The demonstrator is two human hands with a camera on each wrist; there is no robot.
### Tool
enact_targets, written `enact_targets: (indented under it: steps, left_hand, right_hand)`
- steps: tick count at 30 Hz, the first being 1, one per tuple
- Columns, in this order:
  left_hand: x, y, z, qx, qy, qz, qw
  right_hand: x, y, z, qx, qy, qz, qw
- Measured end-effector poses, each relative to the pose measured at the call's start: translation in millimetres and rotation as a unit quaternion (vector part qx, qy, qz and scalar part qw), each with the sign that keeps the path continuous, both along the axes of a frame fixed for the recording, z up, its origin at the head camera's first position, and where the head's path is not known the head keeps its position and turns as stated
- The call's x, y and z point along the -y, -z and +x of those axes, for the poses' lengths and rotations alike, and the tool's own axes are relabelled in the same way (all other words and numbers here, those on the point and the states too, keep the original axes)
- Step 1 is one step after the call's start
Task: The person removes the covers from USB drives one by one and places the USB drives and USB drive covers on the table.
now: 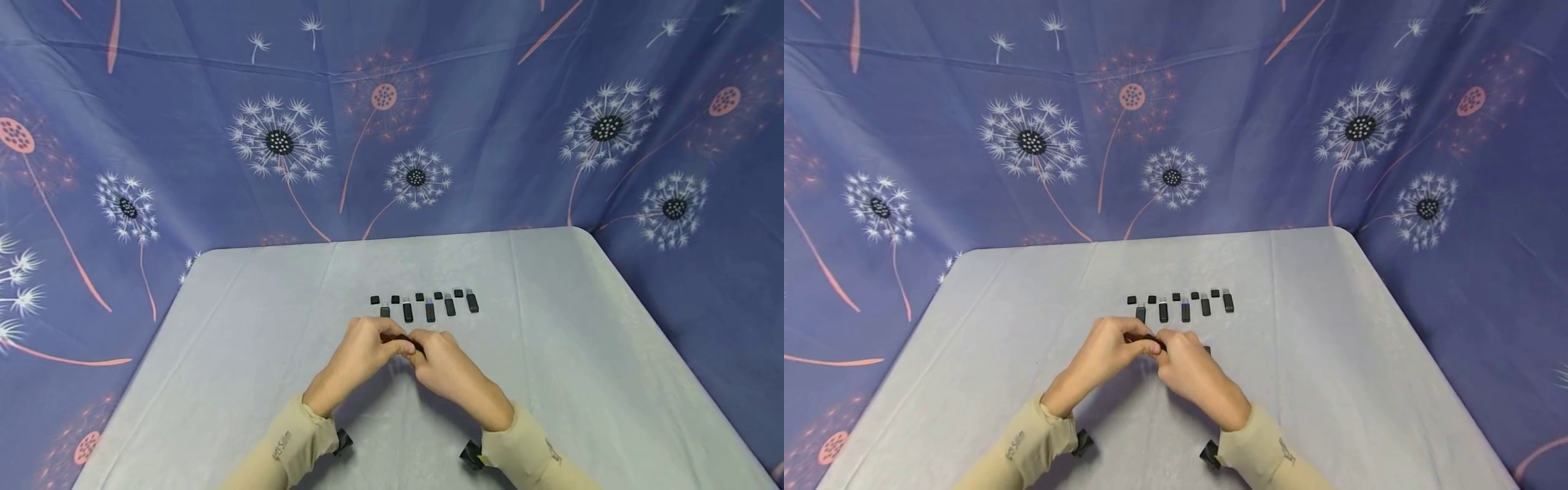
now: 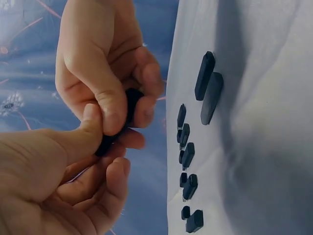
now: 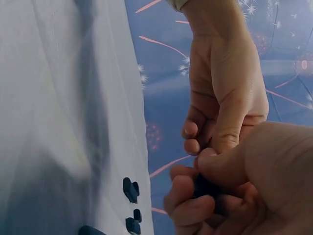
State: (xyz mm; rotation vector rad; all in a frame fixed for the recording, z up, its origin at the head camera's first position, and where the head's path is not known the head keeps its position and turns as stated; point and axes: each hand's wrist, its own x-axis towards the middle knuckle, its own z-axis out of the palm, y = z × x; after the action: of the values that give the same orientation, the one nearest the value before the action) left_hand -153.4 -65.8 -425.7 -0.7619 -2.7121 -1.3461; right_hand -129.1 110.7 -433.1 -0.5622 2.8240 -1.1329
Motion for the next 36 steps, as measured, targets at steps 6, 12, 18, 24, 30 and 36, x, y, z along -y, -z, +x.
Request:
enact_targets:
  steps: [6,12,18,24,30,36]
  left_hand:
    - [0.5,0.1,1.9,0.010,0.008,-0.015,0.9998]
    - [1.4,1.7,1.8,-0.033,0.037,-0.066,0.9966]
    - [-0.2,1.7,0.9,-0.052,0.040,-0.085,0.9942]
    - [-3.3,0.8,2.4,-0.019,0.001,-0.051,0.9985]
    - [-4.2,-0.3,3.0,-0.010,-0.012,-0.029,0.9995]
    - [-4.8,0.2,4.5,-0.002,-0.021,-0.019,0.9996]
  right_hand:
    - [-3.0,0.6,0.7,-0.004,-0.071,0.043,0.997]
    - [-6.6,2.4,2.4,0.007,-0.115,0.050,0.992]
    - [-4.2,4.1,2.1,-0.013,-0.100,0.050,0.994]
    - [-3.3,1.8,1.0,-0.040,-0.075,0.046,0.995]
    - [-5.1,-1.5,-0.2,-0.048,-0.073,0.052,0.995]
    - [-5.0,-0.9,-0.4,-0.058,-0.068,0.052,0.995]
